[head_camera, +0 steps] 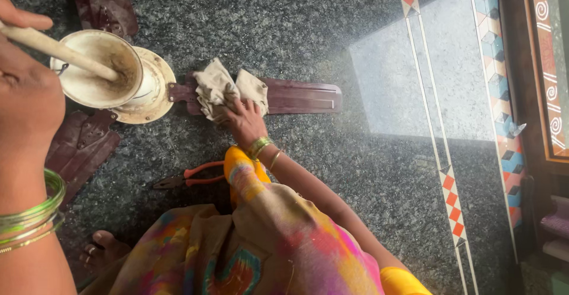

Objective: The person sits on the floor and repairs a ceiling fan lying on its side. They wipe the fan motor housing with a cloth, then use a screwdriver to tighten screws on the motor casing. The person also handles a fan blade and pliers during the process.

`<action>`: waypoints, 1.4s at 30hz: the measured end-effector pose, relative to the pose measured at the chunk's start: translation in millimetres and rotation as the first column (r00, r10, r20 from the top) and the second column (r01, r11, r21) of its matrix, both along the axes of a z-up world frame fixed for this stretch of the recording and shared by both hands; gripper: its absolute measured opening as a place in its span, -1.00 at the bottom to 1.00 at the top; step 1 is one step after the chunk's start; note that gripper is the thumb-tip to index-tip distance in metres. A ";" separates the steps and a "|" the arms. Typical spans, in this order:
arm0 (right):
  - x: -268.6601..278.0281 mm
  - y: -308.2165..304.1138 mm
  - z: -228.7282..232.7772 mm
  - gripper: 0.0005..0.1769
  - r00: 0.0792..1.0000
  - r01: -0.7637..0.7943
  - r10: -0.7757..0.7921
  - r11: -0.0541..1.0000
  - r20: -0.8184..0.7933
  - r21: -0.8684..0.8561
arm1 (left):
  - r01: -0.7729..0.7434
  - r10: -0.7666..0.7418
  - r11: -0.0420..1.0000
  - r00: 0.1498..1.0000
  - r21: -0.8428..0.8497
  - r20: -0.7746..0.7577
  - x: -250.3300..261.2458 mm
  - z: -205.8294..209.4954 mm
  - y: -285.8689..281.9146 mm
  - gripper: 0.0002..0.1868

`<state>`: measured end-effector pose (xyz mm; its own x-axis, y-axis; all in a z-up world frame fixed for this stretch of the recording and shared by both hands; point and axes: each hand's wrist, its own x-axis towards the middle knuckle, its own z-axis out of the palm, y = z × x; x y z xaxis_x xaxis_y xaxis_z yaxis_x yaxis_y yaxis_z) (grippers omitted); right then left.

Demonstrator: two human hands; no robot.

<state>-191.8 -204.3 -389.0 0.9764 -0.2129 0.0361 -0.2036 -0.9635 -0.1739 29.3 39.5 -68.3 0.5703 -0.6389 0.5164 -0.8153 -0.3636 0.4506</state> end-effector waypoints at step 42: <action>-56.6 -164.3 20.7 -0.39 0.565 0.823 -0.817 0.568 -0.117 0.002 | 0.005 0.000 0.952 1.000 -0.305 0.015 -28.6 68.2 -38.5 -0.88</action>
<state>-248.4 -368.6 -368.3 0.3784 -0.9223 -0.0791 -0.9190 -0.3641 -0.1512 0.7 1.0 -0.1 0.5598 -0.4508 0.6953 -0.8234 -0.2087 0.5277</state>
